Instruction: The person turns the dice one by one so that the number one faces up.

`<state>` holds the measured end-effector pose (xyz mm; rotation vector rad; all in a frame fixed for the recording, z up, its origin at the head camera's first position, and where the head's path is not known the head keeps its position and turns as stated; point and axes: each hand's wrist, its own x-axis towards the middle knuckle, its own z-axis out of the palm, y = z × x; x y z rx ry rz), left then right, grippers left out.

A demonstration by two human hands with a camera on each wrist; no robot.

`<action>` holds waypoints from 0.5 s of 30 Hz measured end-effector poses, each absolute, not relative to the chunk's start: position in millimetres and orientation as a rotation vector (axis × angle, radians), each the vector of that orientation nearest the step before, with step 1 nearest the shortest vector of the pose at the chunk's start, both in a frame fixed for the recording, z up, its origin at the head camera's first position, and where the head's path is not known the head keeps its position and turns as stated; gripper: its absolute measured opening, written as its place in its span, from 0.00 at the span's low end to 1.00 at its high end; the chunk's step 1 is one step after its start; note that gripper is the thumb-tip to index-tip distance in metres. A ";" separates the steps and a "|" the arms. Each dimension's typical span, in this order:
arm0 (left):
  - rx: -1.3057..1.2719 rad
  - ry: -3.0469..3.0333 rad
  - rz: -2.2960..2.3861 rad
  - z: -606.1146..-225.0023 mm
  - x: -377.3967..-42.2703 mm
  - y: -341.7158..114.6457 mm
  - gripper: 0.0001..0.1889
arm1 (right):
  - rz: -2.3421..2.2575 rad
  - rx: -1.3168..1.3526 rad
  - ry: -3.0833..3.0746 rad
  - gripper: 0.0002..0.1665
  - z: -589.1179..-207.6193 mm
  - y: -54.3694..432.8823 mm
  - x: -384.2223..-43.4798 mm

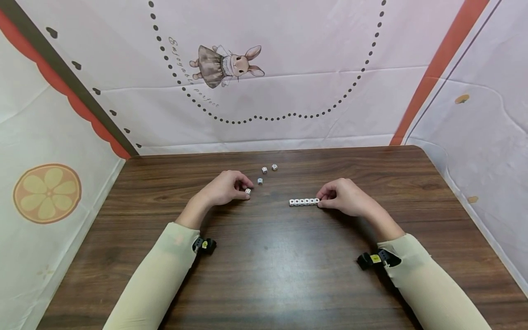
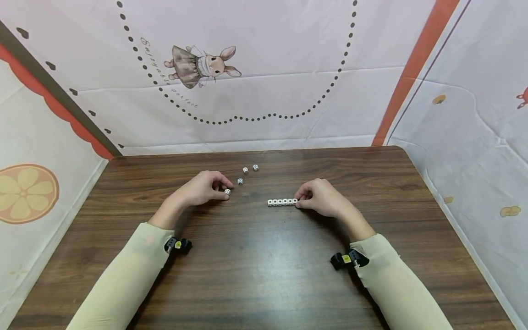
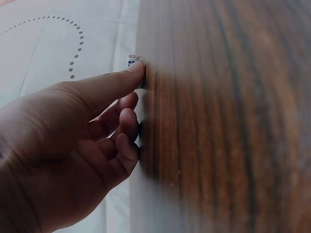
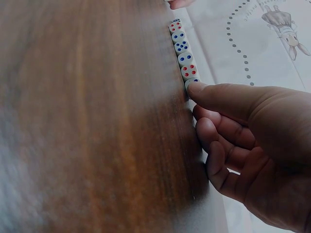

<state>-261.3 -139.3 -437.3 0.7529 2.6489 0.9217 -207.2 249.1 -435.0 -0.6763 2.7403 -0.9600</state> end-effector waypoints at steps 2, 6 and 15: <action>0.759 2.651 0.914 -437.6 -261.4 -138.7 0.10 | -0.960 -0.676 2.741 0.04 -435.1 249.3 -207.1; 0.767 2.656 0.906 -437.6 -261.1 -138.3 0.07 | -0.964 -0.682 2.743 0.04 -436.2 249.6 -207.5; 0.760 2.668 0.964 -437.0 -259.5 -143.2 0.05 | -0.961 -0.695 2.742 0.04 -437.8 249.8 -209.4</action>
